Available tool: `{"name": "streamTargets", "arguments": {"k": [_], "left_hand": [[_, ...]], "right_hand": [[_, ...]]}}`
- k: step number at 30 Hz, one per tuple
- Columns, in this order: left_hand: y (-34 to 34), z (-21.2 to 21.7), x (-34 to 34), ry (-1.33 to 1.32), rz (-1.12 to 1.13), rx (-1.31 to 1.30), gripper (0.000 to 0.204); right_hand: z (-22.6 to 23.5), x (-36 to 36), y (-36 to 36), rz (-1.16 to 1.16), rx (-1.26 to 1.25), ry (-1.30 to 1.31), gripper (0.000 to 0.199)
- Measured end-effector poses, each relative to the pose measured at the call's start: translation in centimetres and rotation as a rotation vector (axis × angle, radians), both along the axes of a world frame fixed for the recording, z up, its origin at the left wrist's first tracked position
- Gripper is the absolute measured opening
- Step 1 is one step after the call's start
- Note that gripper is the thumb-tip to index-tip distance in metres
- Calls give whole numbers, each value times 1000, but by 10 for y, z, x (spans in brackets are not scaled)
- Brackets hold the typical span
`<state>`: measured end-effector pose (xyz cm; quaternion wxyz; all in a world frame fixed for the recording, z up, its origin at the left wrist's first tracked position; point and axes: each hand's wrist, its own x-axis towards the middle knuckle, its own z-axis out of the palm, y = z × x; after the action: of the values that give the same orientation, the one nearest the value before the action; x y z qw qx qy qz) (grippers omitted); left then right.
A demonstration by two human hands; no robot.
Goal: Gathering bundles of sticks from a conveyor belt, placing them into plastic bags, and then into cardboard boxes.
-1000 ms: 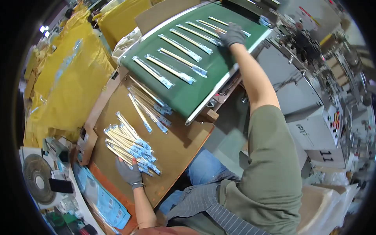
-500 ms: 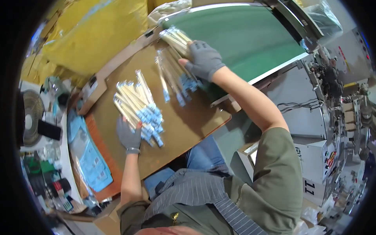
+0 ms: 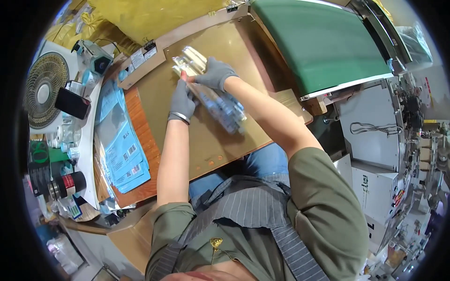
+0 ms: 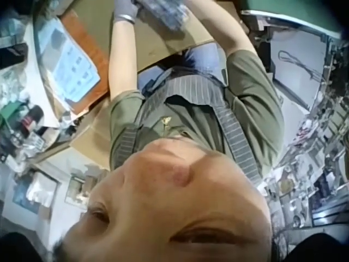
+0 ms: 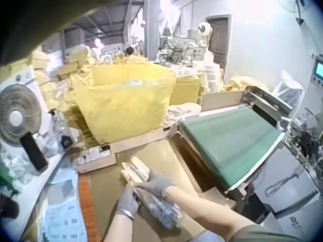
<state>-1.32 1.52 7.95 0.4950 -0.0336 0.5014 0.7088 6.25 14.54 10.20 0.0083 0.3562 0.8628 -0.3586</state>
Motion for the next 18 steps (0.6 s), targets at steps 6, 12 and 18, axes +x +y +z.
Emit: {"name": "streamTargets", "arguments": {"k": [6,12,18], "left_hand": [[-15,-23,4,35,106,242,60],[-24,-39,-19,-9,71,106,63],[-69,87,20,896,90,356,48]], "right_hand": [[-20,22,12,-224,-440,197,83],[-24,-3,-36,-162,-1238,402,51],[69,27,-77,118,-856,953,52]]}}
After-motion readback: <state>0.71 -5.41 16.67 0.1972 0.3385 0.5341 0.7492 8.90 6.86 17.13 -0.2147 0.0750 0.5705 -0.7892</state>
